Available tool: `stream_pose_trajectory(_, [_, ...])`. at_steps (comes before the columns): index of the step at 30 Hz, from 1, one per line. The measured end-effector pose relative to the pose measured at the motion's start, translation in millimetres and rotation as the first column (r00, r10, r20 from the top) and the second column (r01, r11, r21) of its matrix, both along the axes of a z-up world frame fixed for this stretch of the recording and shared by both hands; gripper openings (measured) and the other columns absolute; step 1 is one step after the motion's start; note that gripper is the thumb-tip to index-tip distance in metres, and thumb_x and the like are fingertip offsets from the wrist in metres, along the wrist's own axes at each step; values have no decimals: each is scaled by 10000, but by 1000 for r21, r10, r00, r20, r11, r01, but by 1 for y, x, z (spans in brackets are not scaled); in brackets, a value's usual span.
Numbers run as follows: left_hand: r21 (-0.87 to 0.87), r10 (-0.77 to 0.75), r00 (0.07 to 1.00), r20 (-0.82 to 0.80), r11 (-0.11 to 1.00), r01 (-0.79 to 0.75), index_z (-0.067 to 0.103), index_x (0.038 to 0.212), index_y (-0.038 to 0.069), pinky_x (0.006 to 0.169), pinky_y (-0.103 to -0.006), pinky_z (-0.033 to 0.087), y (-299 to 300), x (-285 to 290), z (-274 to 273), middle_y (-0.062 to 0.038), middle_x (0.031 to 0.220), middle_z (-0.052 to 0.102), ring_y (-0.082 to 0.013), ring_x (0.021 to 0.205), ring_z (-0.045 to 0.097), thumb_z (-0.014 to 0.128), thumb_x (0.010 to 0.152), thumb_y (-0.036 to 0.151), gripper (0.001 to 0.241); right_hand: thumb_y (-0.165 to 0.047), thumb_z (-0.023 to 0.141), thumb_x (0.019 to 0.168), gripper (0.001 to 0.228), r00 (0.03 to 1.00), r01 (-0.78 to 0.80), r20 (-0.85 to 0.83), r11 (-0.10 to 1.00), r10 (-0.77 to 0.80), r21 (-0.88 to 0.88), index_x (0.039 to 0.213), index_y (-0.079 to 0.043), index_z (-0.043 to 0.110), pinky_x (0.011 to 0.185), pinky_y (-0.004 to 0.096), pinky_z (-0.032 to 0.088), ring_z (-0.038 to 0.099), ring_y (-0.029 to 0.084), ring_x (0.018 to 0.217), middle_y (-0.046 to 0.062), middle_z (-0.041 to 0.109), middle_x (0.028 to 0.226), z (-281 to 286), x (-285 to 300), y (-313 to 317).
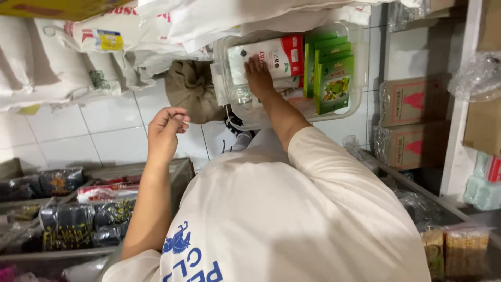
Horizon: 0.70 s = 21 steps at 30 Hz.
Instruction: The person sorts plastic bags by hand, picking up a bag, turning it over, and placing it on a stack before retrieving more bags and small green packets from a plastic bin.
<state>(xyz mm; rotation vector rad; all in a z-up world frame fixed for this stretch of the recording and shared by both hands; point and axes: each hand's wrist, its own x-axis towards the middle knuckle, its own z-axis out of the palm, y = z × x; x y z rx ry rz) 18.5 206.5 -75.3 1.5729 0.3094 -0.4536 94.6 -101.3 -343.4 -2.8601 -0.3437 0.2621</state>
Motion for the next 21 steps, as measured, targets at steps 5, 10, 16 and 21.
stream_pose_trajectory(5, [-20, -95, 995, 9, 995, 95, 670, 1147, 12, 744, -256, 512, -15, 2, -11, -57, 974, 722, -111, 814, 639, 563, 1029, 80, 174, -116, 511, 959, 385, 995, -81, 51, 993, 86, -88, 1310, -8, 626, 1132, 521, 378, 453, 371, 1395, 199, 551, 1459, 1, -19, -6])
stream_pose_trajectory(10, [-104, -154, 988, -4, 983, 153, 671, 1144, 17, 737, -244, 510, -30, 8, -18, -41, 972, 706, -100, 807, 628, 559, 1035, 72, 165, -69, 615, 954, 225, 986, 164, -86, 913, -141, 374, 1143, -74, 737, 968, 395, 540, 638, 296, 1213, 144, 686, 1316, -1, -16, -13])
stream_pose_trajectory(16, [-141, -178, 982, -54, 975, 169, 673, 1135, 25, 721, -230, 503, -46, 8, -19, -30, 953, 699, -87, 797, 614, 560, 1034, 86, 164, -177, 661, 991, 203, 916, 400, -250, 658, -314, 638, 1143, -70, 743, 911, 373, 555, 725, 298, 1041, 152, 750, 1137, 4, -24, -28])
stream_pose_trajectory(21, [-159, -167, 982, -83, 975, 152, 686, 1120, 13, 708, -221, 493, -49, 7, -43, -15, 946, 697, -76, 794, 596, 572, 1030, 102, 171, -157, 628, 1036, 193, 907, 336, -144, 474, -396, 814, 1142, -24, 719, 868, 332, 549, 706, 218, 953, 113, 756, 1058, 21, -28, -25])
